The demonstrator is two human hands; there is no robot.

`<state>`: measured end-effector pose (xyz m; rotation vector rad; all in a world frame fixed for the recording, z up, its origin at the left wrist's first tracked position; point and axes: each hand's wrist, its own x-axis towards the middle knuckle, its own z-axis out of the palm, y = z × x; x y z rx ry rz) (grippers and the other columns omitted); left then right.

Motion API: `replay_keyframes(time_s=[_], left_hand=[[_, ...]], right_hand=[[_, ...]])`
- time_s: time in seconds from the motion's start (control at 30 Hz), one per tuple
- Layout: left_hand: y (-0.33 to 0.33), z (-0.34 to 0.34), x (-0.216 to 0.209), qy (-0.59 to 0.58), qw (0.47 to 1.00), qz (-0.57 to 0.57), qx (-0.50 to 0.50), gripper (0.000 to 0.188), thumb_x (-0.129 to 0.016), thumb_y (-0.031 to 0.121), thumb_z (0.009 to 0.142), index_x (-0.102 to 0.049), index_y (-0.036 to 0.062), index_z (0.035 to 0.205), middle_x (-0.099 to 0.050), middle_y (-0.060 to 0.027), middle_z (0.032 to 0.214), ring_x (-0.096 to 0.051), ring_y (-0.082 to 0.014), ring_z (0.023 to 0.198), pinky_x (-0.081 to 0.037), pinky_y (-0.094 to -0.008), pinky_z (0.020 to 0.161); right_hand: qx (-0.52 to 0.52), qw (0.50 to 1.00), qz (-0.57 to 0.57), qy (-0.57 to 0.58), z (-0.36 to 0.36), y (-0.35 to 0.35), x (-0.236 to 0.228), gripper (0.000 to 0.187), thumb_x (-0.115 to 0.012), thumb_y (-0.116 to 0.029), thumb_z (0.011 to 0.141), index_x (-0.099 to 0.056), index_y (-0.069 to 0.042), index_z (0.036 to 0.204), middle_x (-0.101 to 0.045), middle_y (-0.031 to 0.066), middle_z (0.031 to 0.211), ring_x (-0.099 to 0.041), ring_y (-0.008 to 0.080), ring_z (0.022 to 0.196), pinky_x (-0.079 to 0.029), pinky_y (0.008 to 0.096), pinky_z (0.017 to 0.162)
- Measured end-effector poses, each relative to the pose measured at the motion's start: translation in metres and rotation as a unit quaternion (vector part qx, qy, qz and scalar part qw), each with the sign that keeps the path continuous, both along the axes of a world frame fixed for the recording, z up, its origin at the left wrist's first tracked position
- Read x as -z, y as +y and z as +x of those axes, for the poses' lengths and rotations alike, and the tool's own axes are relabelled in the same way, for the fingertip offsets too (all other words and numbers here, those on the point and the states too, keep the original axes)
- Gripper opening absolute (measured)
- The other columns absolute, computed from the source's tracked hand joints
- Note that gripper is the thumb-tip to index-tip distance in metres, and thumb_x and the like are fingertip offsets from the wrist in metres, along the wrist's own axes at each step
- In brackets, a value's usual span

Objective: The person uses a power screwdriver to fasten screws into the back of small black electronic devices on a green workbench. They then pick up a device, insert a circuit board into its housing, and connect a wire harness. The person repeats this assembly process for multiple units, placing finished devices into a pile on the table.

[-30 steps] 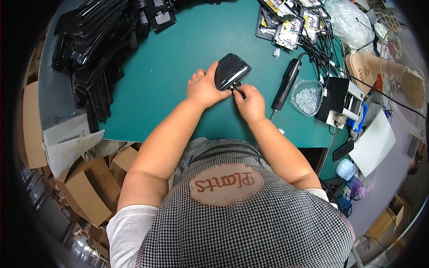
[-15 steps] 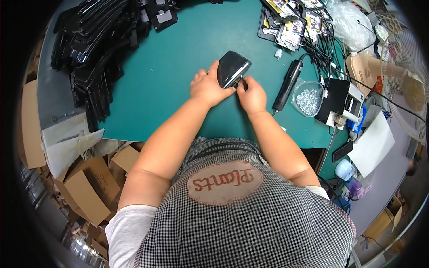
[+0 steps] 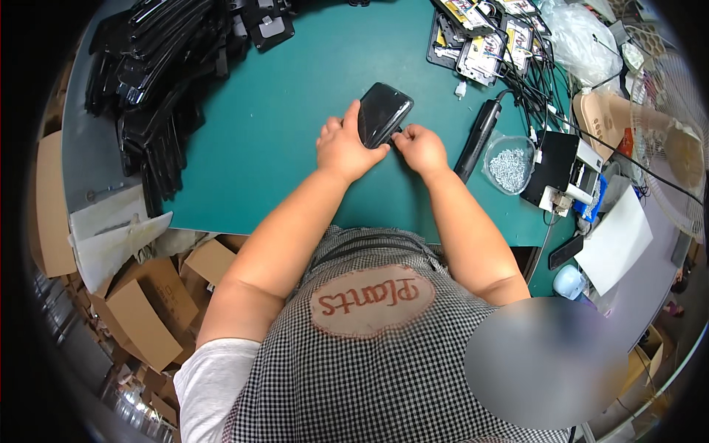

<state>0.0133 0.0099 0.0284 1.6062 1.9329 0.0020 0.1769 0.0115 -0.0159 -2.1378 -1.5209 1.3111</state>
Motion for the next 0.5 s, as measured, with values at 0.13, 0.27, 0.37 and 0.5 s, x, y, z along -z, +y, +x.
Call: replay_keyframes(time_s=[0.13,0.27,0.37,0.5], left_hand=[[-0.013,-0.002,0.025,-0.008,0.990,0.131,0.051,0.100,-0.078,0.042,0.067,-0.028,0.0156,0.150,-0.047,-0.0189,0.133,-0.041,-0.0355,0.129,-0.036,-0.0470,0.106],[-0.007,-0.011,0.022,-0.088,0.979,0.151,0.101,0.099,-0.079,0.033,0.065,-0.028,0.0134,0.148,-0.046,-0.0218,0.134,-0.043,-0.0380,0.127,-0.037,-0.0474,0.106],[-0.011,-0.016,-0.006,-0.236,0.961,0.070,0.127,0.100,-0.079,0.032,0.065,-0.027,0.0129,0.149,-0.045,-0.0226,0.133,-0.046,-0.0393,0.123,-0.038,-0.0463,0.106],[-0.027,-0.008,-0.062,-0.375,0.917,-0.023,0.132,0.104,-0.079,0.024,0.066,-0.021,0.0062,0.150,-0.039,-0.0235,0.140,-0.040,-0.0382,0.131,-0.035,-0.0441,0.110]], right_hand=[[-0.025,0.999,-0.021,-0.021,0.003,-0.003,-0.004,0.023,-0.067,-0.031,0.083,-0.066,-0.007,0.084,-0.065,0.0113,0.071,-0.063,0.0273,0.068,-0.050,0.0374,0.068],[0.013,0.993,0.016,0.118,0.022,-0.013,0.002,0.053,-0.074,-0.022,0.077,-0.055,-0.005,0.124,-0.065,0.0121,0.108,-0.063,0.0235,0.093,-0.050,0.0377,0.084],[0.080,0.896,0.138,0.413,0.029,-0.021,-0.022,0.104,-0.083,-0.029,0.072,-0.019,-0.009,0.152,-0.046,0.0181,0.138,-0.052,0.0273,0.120,-0.043,0.0383,0.102],[0.094,0.785,0.056,0.609,0.018,-0.022,-0.090,0.137,-0.092,-0.045,0.054,-0.003,-0.019,0.155,-0.027,0.0179,0.152,-0.031,0.0311,0.140,-0.032,0.0453,0.113]])
